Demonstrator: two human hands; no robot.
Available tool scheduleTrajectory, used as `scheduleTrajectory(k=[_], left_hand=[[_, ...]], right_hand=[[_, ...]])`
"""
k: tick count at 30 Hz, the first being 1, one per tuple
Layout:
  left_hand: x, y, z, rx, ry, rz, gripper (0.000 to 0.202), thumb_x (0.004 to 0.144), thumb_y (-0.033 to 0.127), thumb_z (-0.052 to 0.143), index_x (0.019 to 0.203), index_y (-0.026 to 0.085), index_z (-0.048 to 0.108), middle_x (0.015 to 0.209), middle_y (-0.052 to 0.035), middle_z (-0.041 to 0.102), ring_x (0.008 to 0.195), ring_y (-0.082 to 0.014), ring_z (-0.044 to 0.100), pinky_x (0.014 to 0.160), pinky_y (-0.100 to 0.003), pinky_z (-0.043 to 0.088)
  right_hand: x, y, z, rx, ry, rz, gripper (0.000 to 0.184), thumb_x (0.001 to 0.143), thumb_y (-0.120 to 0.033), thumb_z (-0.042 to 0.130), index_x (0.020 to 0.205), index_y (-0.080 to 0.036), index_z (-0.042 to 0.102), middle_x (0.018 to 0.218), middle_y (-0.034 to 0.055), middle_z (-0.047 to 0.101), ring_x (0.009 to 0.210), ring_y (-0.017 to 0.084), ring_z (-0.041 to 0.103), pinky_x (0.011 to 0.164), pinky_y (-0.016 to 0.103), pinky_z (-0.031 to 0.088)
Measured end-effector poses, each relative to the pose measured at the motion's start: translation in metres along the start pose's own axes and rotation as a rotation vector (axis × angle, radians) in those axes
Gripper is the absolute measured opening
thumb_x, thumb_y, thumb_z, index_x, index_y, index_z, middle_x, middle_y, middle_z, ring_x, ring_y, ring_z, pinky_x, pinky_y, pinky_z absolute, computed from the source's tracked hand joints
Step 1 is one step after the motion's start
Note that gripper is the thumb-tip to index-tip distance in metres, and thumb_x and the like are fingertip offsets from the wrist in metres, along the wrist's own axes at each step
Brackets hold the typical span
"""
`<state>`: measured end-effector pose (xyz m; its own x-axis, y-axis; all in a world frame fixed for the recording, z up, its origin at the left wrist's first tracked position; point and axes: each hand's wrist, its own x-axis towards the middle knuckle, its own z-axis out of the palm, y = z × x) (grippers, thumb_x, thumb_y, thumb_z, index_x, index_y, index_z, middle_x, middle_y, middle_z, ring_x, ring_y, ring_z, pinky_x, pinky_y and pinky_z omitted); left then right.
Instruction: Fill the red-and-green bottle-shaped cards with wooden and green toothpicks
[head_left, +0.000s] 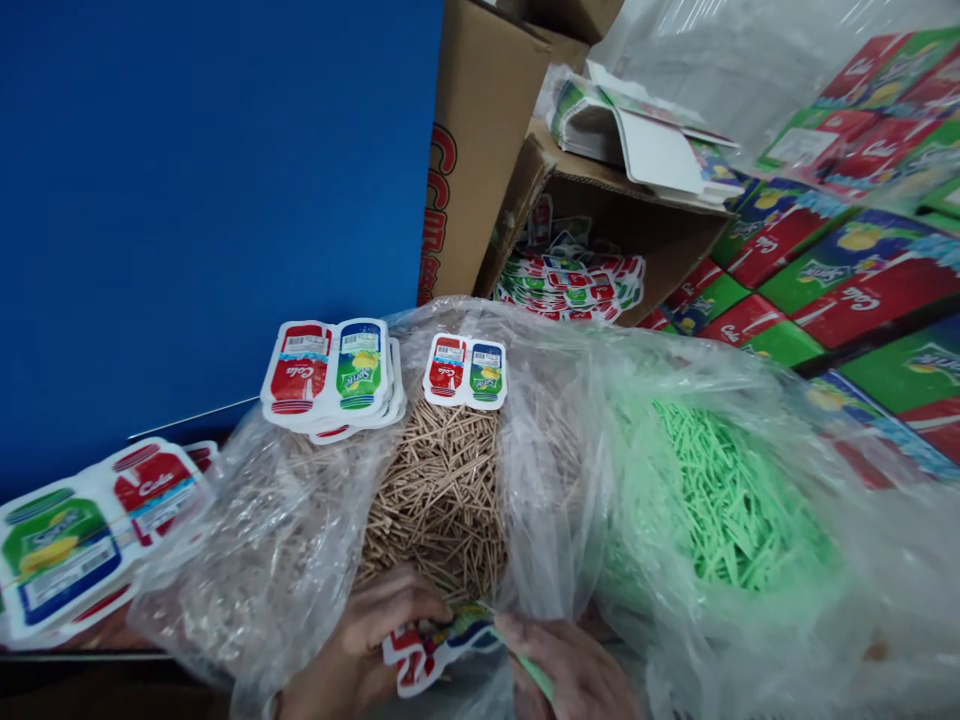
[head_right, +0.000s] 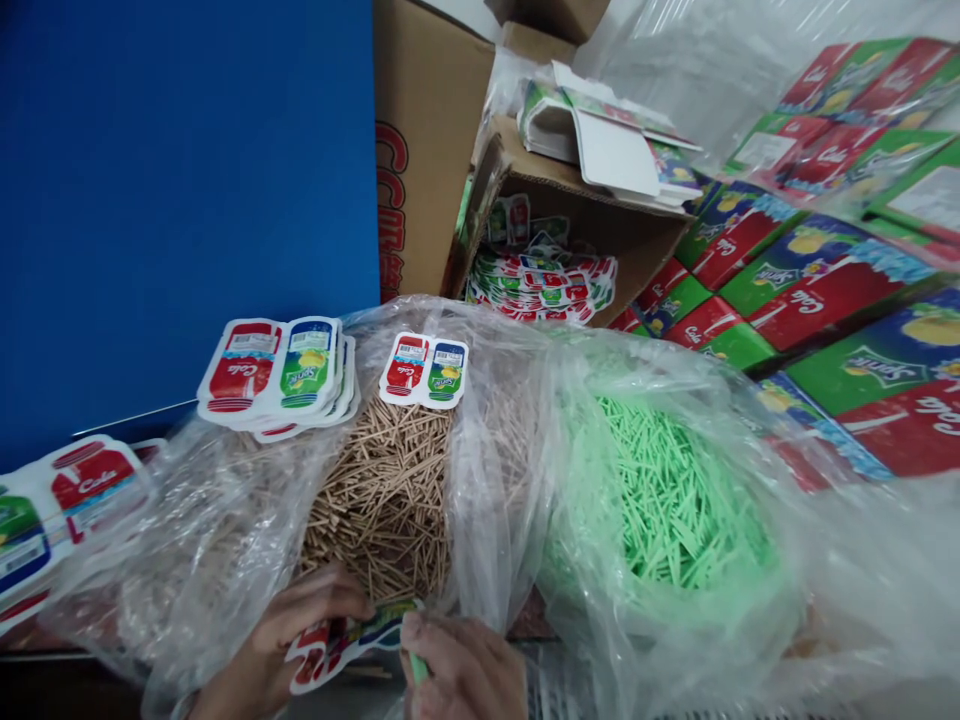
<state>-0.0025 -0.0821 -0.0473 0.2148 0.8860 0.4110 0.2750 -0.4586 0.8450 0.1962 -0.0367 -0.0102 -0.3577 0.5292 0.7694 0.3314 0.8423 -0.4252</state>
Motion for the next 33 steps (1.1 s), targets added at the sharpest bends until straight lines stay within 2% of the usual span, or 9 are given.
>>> scheduleTrajectory(k=[2,3,5,10,14,19,25,30,33], left_hand=[[-0.001,-0.002,0.001,-0.015,-0.008,-0.003,0.014,0.091,0.03,0.05,0.099,0.02,0.057,0.079,-0.0057,0.063,0.07,-0.0159,0.058,0.063,-0.023,0.043],[-0.002,-0.003,0.002,-0.019,-0.017,-0.011,0.013,0.091,0.028,0.051,0.1,0.02,0.057,0.081,-0.0058,0.064,0.072,-0.016,0.058,0.064,-0.023,0.043],[-0.003,-0.005,0.002,-0.024,-0.024,-0.027,0.012,0.089,0.024,0.053,0.1,0.02,0.057,0.082,-0.0055,0.064,0.072,-0.0159,0.058,0.064,-0.023,0.043],[-0.002,-0.004,0.003,-0.002,-0.003,-0.025,0.011,0.087,0.019,0.058,0.098,0.02,0.057,0.078,-0.0042,0.064,0.069,-0.0156,0.058,0.062,-0.023,0.041],[0.001,-0.001,0.004,-0.016,-0.024,-0.019,0.011,0.088,0.019,0.055,0.099,0.02,0.057,0.081,-0.0047,0.065,0.07,-0.0153,0.059,0.063,-0.023,0.042],[-0.002,-0.005,0.008,-0.015,-0.034,-0.065,0.021,0.082,0.012,0.063,0.099,0.022,0.057,0.082,-0.0029,0.064,0.073,-0.0148,0.06,0.065,-0.022,0.044],[-0.001,-0.006,0.012,0.001,0.049,-0.032,0.021,0.08,0.013,0.066,0.097,0.022,0.057,0.078,-0.0016,0.065,0.069,-0.0143,0.062,0.062,-0.021,0.046],[0.005,-0.002,0.013,0.046,0.092,-0.009,0.014,0.08,0.022,0.068,0.091,0.02,0.06,0.071,-0.0005,0.065,0.061,-0.0121,0.06,0.056,-0.018,0.044],[0.008,0.0,0.014,0.054,0.145,0.001,0.013,0.079,0.024,0.069,0.088,0.02,0.061,0.069,0.0002,0.065,0.057,-0.0105,0.058,0.053,-0.016,0.044]], right_hand=[[0.006,0.001,-0.004,0.004,-0.132,-0.034,0.023,0.085,-0.012,0.054,0.099,-0.029,0.061,0.073,0.0003,0.075,0.059,0.017,0.072,0.054,0.023,0.059],[0.008,0.001,-0.005,0.022,-0.147,-0.043,0.023,0.083,-0.011,0.056,0.098,-0.029,0.061,0.076,0.0005,0.075,0.062,0.017,0.072,0.056,0.024,0.059],[0.009,0.0,-0.006,0.057,-0.099,-0.014,0.025,0.08,-0.009,0.056,0.097,-0.027,0.06,0.077,0.002,0.075,0.066,0.018,0.072,0.058,0.026,0.059],[0.006,-0.008,-0.001,0.155,0.014,0.269,0.024,0.075,-0.002,0.052,0.085,-0.022,0.059,0.084,0.0054,0.068,0.078,0.018,0.069,0.066,0.027,0.057],[0.004,-0.013,0.002,0.196,0.051,0.362,0.022,0.074,-0.003,0.054,0.08,-0.023,0.061,0.09,0.0049,0.065,0.072,0.015,0.067,0.062,0.024,0.053],[0.006,-0.014,0.004,0.212,0.029,0.373,0.023,0.074,-0.004,0.054,0.082,-0.023,0.064,0.089,0.0051,0.064,0.069,0.016,0.065,0.059,0.024,0.052],[0.015,-0.013,-0.003,0.276,0.097,0.378,0.025,0.074,-0.004,0.054,0.084,-0.025,0.064,0.08,0.0038,0.063,0.07,0.017,0.064,0.059,0.027,0.052],[0.021,-0.01,-0.003,0.327,0.034,0.347,0.022,0.076,-0.006,0.058,0.084,-0.025,0.067,0.074,0.0017,0.063,0.061,0.014,0.061,0.053,0.022,0.05],[0.007,-0.008,-0.011,0.25,0.154,0.459,0.018,0.079,-0.011,0.059,0.086,-0.025,0.066,0.075,0.0005,0.062,0.06,0.013,0.061,0.05,0.02,0.047]])
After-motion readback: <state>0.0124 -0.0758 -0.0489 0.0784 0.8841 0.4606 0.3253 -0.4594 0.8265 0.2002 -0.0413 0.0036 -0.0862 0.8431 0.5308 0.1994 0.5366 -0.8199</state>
